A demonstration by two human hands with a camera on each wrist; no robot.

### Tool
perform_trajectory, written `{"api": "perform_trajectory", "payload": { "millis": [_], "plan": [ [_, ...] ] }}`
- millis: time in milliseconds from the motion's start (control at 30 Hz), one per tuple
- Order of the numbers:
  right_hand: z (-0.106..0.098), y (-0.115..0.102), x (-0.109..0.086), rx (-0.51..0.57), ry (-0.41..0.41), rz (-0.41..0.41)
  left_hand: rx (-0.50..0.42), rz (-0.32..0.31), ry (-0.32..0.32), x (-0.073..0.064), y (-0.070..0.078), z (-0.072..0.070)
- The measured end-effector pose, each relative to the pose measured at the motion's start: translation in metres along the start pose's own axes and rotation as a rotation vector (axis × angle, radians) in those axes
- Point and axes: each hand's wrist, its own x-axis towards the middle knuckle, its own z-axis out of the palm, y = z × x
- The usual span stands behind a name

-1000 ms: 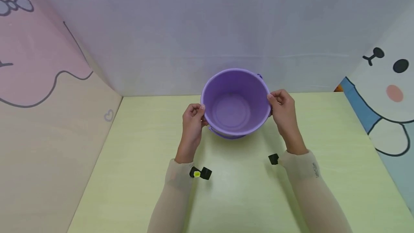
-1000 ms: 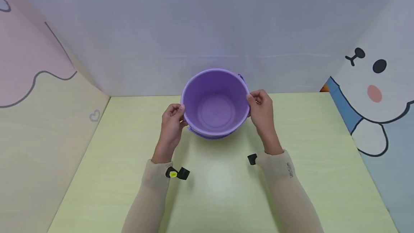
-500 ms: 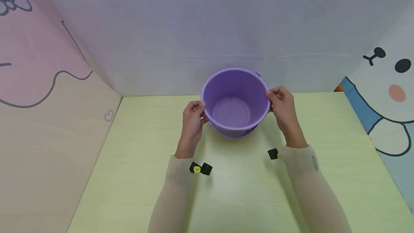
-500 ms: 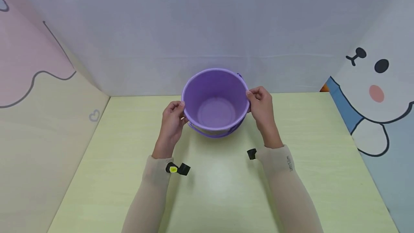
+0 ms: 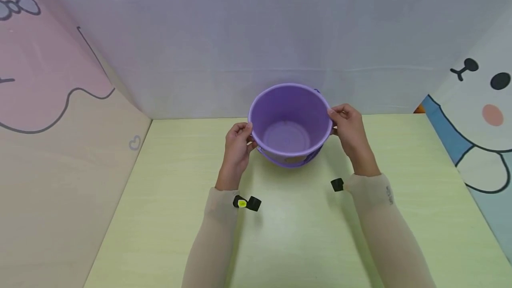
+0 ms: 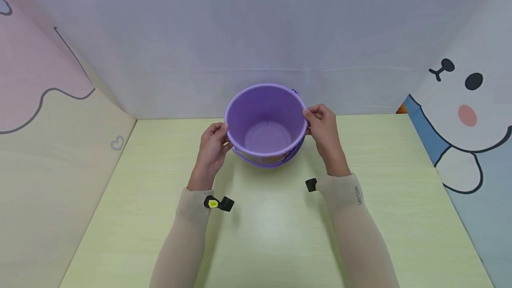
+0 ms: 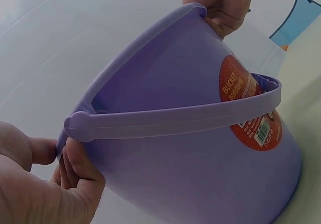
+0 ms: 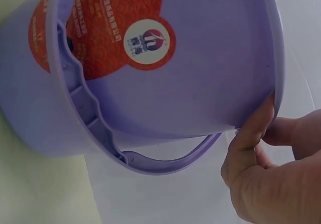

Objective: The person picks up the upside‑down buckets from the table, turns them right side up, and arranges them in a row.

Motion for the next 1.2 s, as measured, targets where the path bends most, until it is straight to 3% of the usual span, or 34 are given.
{"api": "perform_trajectory", "payload": {
  "millis": [367, 867, 1200],
  "plan": [
    [-0.007, 0.003, 0.011, 0.150, -0.040, 0.106, -0.029, -0.024, -0.011, 0.011, 0.000, 0.001],
    [-0.013, -0.002, 0.015, 0.148, -0.124, 0.165, -0.024, -0.039, -0.046, 0.013, 0.004, -0.002],
    [-0.026, 0.000, 0.020, 0.153, -0.188, 0.223, -0.058, -0.134, -0.073, 0.021, -0.002, -0.005]
  ]
}}
